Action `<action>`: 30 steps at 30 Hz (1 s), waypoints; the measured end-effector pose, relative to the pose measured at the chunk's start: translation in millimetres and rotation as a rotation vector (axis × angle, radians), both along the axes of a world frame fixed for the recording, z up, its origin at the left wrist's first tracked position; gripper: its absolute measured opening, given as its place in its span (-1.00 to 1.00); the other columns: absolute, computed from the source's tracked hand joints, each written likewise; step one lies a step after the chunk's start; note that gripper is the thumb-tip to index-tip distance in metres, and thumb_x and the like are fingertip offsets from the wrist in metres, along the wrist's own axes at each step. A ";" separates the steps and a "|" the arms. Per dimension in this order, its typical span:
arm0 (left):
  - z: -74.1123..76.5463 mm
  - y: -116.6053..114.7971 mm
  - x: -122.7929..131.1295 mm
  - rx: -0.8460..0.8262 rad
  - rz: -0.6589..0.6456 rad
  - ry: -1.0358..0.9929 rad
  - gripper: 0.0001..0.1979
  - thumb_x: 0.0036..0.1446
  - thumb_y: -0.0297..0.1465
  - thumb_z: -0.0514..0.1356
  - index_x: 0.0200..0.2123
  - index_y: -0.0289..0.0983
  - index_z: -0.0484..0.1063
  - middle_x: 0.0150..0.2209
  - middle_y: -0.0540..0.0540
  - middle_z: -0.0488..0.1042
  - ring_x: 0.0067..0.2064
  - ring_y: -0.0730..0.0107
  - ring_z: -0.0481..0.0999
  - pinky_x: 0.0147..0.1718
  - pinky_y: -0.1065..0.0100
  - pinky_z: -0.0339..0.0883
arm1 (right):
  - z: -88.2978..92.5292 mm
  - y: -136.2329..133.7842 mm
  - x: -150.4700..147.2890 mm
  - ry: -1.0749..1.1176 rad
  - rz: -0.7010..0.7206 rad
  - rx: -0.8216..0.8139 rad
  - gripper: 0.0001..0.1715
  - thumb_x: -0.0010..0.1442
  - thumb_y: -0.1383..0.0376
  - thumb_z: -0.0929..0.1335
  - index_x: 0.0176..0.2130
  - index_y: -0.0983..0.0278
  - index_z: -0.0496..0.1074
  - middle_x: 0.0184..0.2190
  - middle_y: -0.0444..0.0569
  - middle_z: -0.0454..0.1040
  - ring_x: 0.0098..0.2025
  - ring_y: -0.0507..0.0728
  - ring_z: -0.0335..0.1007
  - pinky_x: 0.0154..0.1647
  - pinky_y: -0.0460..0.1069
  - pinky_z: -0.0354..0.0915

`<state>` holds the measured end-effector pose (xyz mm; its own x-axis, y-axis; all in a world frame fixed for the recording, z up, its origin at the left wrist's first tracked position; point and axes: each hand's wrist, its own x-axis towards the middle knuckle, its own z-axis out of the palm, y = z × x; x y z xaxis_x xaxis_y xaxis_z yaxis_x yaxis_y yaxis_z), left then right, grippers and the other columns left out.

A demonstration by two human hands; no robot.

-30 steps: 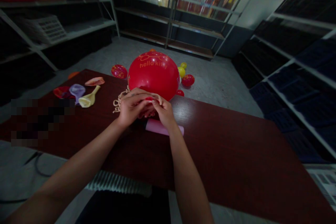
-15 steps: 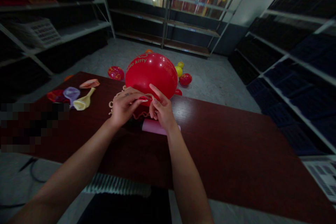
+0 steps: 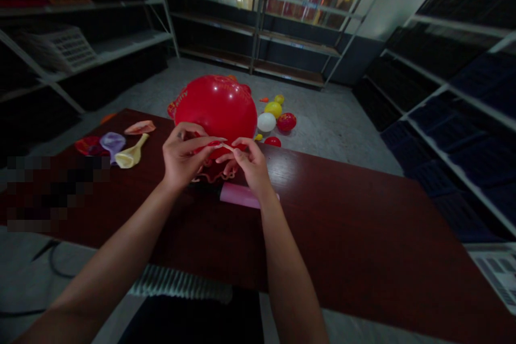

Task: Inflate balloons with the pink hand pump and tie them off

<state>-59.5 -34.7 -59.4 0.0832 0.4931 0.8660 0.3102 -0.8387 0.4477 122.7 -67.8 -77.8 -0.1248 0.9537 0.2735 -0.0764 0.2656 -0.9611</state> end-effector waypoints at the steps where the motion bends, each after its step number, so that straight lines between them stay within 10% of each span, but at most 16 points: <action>1: 0.2 -0.3 0.9 -0.020 0.022 -0.025 -0.88 0.26 -0.29 0.37 -0.15 -0.10 0.70 -0.25 -0.09 0.50 -0.21 0.29 0.48 -0.23 0.27 0.38 | 1.2 -0.8 -1.6 -0.026 0.000 -0.002 -0.62 0.31 -0.08 0.32 -0.10 0.13 0.28 -0.39 -0.15 0.62 -0.53 0.02 0.50 -0.49 -0.06 0.32; 9: 2.8 -3.9 12.4 -0.458 -0.006 -0.268 -0.88 0.15 -0.28 0.43 -0.31 -0.20 0.71 -0.50 -0.03 0.55 -0.47 0.39 0.45 -0.45 0.38 0.32 | -2.1 -3.0 -8.7 -0.186 0.047 -0.030 -0.59 0.36 -0.06 0.26 -0.19 0.21 0.40 -0.35 -0.06 0.66 -0.49 0.01 0.53 -0.46 -0.09 0.34; 18: 5.3 -11.9 27.6 -1.018 -0.457 -0.635 -0.68 -0.02 -0.18 0.49 -0.33 -0.32 0.66 -0.46 -0.10 0.60 -0.48 0.42 0.53 -0.42 0.43 0.48 | -17.0 3.9 -12.3 -0.267 -0.090 0.021 -0.63 0.30 0.03 0.33 -0.14 0.19 0.60 -0.23 -0.06 0.66 -0.23 0.11 0.56 -0.15 0.02 0.41; 30: -10.5 -12.8 36.9 -0.845 -0.427 -0.447 -0.74 0.08 -0.19 0.44 -0.29 -0.28 0.70 -0.29 -0.14 0.67 -0.24 0.24 0.65 -0.23 0.33 0.53 | -30.7 10.8 -23.0 0.197 -0.057 -0.331 -0.72 0.13 0.07 0.44 -0.24 0.20 0.47 -0.45 -0.16 0.54 -0.46 0.05 0.46 -0.42 -0.04 0.38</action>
<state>-22.6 -47.5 -69.9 0.1497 0.9571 0.2480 -0.2764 -0.2003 0.9400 99.8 -57.0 -108.5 -0.0447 0.9983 -0.0368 -0.2624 -0.0472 -0.9638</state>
